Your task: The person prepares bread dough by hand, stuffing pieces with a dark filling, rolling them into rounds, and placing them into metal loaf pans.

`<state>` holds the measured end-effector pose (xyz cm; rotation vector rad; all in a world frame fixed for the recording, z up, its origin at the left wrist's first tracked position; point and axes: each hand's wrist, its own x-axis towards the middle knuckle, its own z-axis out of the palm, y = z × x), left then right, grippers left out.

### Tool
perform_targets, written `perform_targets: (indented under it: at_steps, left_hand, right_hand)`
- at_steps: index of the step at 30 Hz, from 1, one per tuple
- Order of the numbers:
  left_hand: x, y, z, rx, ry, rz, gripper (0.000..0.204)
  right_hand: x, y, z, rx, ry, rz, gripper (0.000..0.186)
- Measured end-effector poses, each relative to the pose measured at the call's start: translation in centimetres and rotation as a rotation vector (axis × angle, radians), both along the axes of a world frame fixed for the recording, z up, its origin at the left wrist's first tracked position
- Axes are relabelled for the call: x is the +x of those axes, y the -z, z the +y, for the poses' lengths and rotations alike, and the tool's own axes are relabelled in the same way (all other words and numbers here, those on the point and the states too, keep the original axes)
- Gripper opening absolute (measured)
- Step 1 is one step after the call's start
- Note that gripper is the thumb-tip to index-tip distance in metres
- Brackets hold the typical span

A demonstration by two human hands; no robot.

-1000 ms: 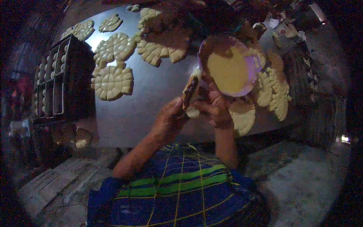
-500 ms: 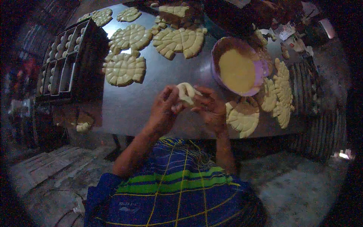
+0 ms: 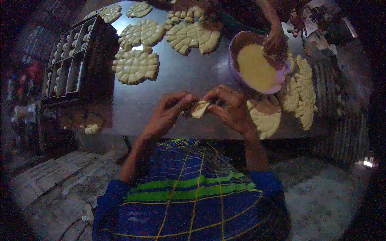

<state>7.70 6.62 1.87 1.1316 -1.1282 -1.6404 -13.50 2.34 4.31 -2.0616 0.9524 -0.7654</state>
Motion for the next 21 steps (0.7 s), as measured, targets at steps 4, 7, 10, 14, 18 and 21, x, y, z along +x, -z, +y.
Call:
perform_targets:
  at_steps: [4,7,10,14,18,21]
  left_hand:
    - [-0.1,1.2,0.3,0.032,-0.075,0.017,0.028]
    - [-0.4,1.6,-0.1,0.256,-0.182,0.193,0.028]
    - [-0.4,2.9,-0.3,0.465,-0.142,0.423,0.027]
    - [0.2,6.0,-0.8,0.455,-0.130,0.564,0.027]
    - [-0.6,4.0,-0.8,0.460,-0.269,0.478,0.028]
    - [-0.6,3.8,-0.9,0.463,-0.253,0.440,0.030]
  right_hand:
    - [0.7,1.7,-0.1,-0.060,0.039,-0.046,0.028]
    - [0.8,2.0,0.0,-0.240,0.040,-0.042,0.027]
    - [1.0,2.4,0.2,-0.459,0.011,-0.033,0.028]
    - [2.0,2.5,1.1,-0.535,0.058,0.070,0.031]
    - [4.3,2.9,3.1,-0.464,0.244,0.105,0.034]
    - [4.6,4.1,3.5,-0.511,0.331,0.160,0.033]
